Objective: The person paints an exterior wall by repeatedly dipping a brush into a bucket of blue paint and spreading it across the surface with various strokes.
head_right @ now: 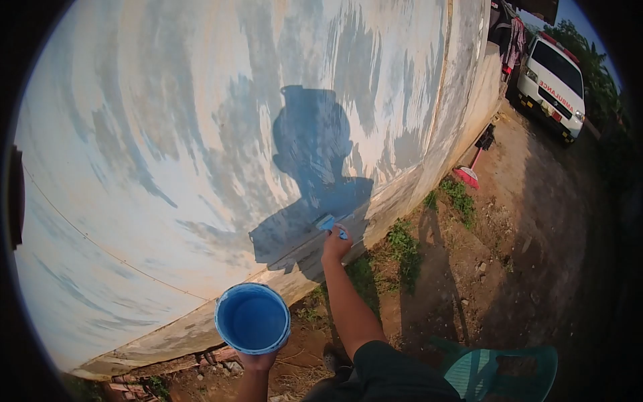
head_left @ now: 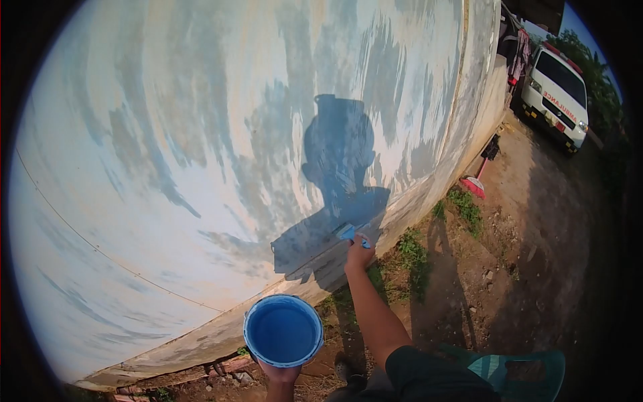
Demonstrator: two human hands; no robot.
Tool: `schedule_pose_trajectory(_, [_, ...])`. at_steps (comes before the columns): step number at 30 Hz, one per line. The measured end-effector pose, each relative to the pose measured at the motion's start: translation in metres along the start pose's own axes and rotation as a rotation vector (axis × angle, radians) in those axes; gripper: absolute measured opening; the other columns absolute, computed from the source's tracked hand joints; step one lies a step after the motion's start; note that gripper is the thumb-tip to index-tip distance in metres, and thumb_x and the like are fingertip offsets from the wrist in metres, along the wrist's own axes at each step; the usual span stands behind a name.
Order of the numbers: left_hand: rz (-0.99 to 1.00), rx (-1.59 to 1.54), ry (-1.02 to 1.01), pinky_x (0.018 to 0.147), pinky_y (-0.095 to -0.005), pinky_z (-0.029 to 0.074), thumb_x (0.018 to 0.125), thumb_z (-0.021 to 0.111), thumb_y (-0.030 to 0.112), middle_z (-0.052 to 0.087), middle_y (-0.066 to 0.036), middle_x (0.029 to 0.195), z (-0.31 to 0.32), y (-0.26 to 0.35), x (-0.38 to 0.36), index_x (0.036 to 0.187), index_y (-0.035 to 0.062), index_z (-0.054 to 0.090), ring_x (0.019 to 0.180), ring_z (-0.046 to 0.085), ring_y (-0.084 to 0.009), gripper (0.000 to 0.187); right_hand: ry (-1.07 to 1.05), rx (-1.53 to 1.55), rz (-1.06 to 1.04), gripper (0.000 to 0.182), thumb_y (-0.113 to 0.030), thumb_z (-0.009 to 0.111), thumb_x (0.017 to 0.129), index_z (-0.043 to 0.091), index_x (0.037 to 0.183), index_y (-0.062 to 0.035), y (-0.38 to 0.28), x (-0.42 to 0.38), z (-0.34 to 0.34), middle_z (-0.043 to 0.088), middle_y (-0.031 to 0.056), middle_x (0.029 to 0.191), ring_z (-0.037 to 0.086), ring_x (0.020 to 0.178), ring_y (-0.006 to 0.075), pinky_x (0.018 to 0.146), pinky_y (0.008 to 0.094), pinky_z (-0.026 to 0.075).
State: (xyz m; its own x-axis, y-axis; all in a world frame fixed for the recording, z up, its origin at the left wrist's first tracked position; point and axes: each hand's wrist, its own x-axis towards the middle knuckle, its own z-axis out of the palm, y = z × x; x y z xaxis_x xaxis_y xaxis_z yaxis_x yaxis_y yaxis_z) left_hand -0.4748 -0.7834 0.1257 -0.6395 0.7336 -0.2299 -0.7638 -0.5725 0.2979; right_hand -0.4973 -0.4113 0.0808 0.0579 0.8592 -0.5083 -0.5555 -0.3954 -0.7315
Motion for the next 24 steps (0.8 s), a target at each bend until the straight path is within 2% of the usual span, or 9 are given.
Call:
schedule_pose_trajectory(2, [-0.006, -0.024, 0.013, 0.113, -0.0657, 0.047, 0.108, 0.045, 0.064, 0.050, -0.018, 0.161, 0.002, 0.000, 0.004, 0.161, 0.0134, 0.043, 0.144, 0.052, -0.0433, 0.074, -0.005, 0.037, -0.058, 0.021, -0.013, 0.070, 0.102, 0.073, 0.106, 0.0067, -0.035, -0.025, 0.036, 0.071, 0.0225, 0.114, 0.073, 0.090, 0.0267, 0.080, 0.0382, 0.069])
schedule_pose_trajectory(4, [-0.015, -0.044, 0.019, 0.108, -0.0675, 0.050, 0.107, 0.045, 0.067, 0.050, -0.018, 0.160, 0.004, 0.000, 0.009, 0.162, 0.0153, 0.042, 0.143, 0.053, -0.0441, 0.076, -0.159, 0.008, -0.104, 0.023, -0.014, 0.073, 0.101, 0.072, 0.108, 0.0069, -0.093, -0.062, 0.067, 0.073, 0.0206, 0.109, 0.073, 0.083, 0.0252, 0.079, 0.0381, 0.068])
schedule_pose_trajectory(7, [-0.013, -0.073, 0.034, 0.100, -0.0701, 0.053, 0.104, 0.046, 0.071, 0.050, -0.018, 0.159, 0.008, -0.003, 0.017, 0.162, 0.0181, 0.041, 0.141, 0.054, -0.0452, 0.079, -0.377, 0.204, -0.181, 0.023, -0.012, 0.073, 0.100, 0.071, 0.113, 0.0073, -0.160, -0.104, 0.092, 0.074, 0.0184, 0.103, 0.076, 0.084, 0.0262, 0.079, 0.0368, 0.067])
schedule_pose_trajectory(8, [-0.012, -0.074, 0.028, 0.100, -0.0701, 0.053, 0.104, 0.046, 0.071, 0.050, -0.018, 0.159, 0.009, -0.006, 0.021, 0.162, 0.0181, 0.041, 0.141, 0.054, -0.0452, 0.079, -0.486, 0.302, -0.274, 0.023, -0.011, 0.072, 0.100, 0.070, 0.115, 0.0075, -0.178, -0.117, 0.096, 0.074, 0.0189, 0.103, 0.077, 0.088, 0.0274, 0.079, 0.0365, 0.067])
schedule_pose_trajectory(9, [-0.009, -0.086, -0.004, 0.099, -0.0694, 0.054, 0.104, 0.047, 0.071, 0.051, -0.018, 0.159, 0.010, -0.008, 0.025, 0.162, 0.0184, 0.041, 0.140, 0.054, -0.0450, 0.078, -0.595, 0.399, -0.363, 0.024, -0.010, 0.072, 0.100, 0.070, 0.116, 0.0076, -0.187, -0.121, 0.100, 0.074, 0.0194, 0.103, 0.079, 0.093, 0.0286, 0.079, 0.0363, 0.067])
schedule_pose_trajectory(10, [-0.006, -0.095, -0.030, 0.097, -0.0686, 0.054, 0.104, 0.047, 0.071, 0.052, -0.017, 0.158, 0.010, -0.010, 0.028, 0.162, 0.0186, 0.041, 0.139, 0.055, -0.0447, 0.078, -0.596, 0.399, -0.359, 0.024, -0.010, 0.072, 0.100, 0.070, 0.116, 0.0076, -0.183, -0.113, 0.100, 0.074, 0.0194, 0.103, 0.079, 0.093, 0.0286, 0.079, 0.0363, 0.067])
schedule_pose_trajectory(13, [0.008, -0.075, -0.006, 0.098, -0.0689, 0.053, 0.104, 0.048, 0.071, 0.051, -0.016, 0.159, 0.006, -0.017, 0.035, 0.161, 0.0193, 0.042, 0.140, 0.055, -0.0443, 0.078, -0.549, 0.370, -0.350, 0.023, -0.008, 0.071, 0.101, 0.070, 0.117, 0.0081, -0.144, -0.068, 0.082, 0.075, 0.0199, 0.107, 0.079, 0.099, 0.0308, 0.079, 0.0359, 0.067])
schedule_pose_trajectory(20, [0.059, -0.030, 0.086, 0.102, -0.0698, 0.050, 0.102, 0.050, 0.073, 0.050, -0.014, 0.160, -0.002, -0.048, 0.040, 0.161, 0.0217, 0.043, 0.142, 0.052, -0.0432, 0.079, 0.069, 0.048, -0.012, 0.023, -0.009, 0.067, 0.104, 0.068, 0.119, 0.0088, -0.035, 0.035, -0.011, 0.073, 0.0226, 0.114, 0.076, 0.098, 0.0331, 0.084, 0.0390, 0.070])
schedule_pose_trajectory(24, [0.099, 0.006, 0.116, 0.104, -0.0704, 0.048, 0.101, 0.052, 0.074, 0.050, -0.012, 0.161, -0.002, -0.060, 0.045, 0.161, 0.0230, 0.044, 0.144, 0.051, -0.0425, 0.079, 0.133, 0.076, 0.019, 0.025, -0.012, 0.066, 0.105, 0.068, 0.121, 0.0081, -0.014, 0.076, -0.006, 0.070, 0.0245, 0.119, 0.075, 0.100, 0.0345, 0.083, 0.0400, 0.071])
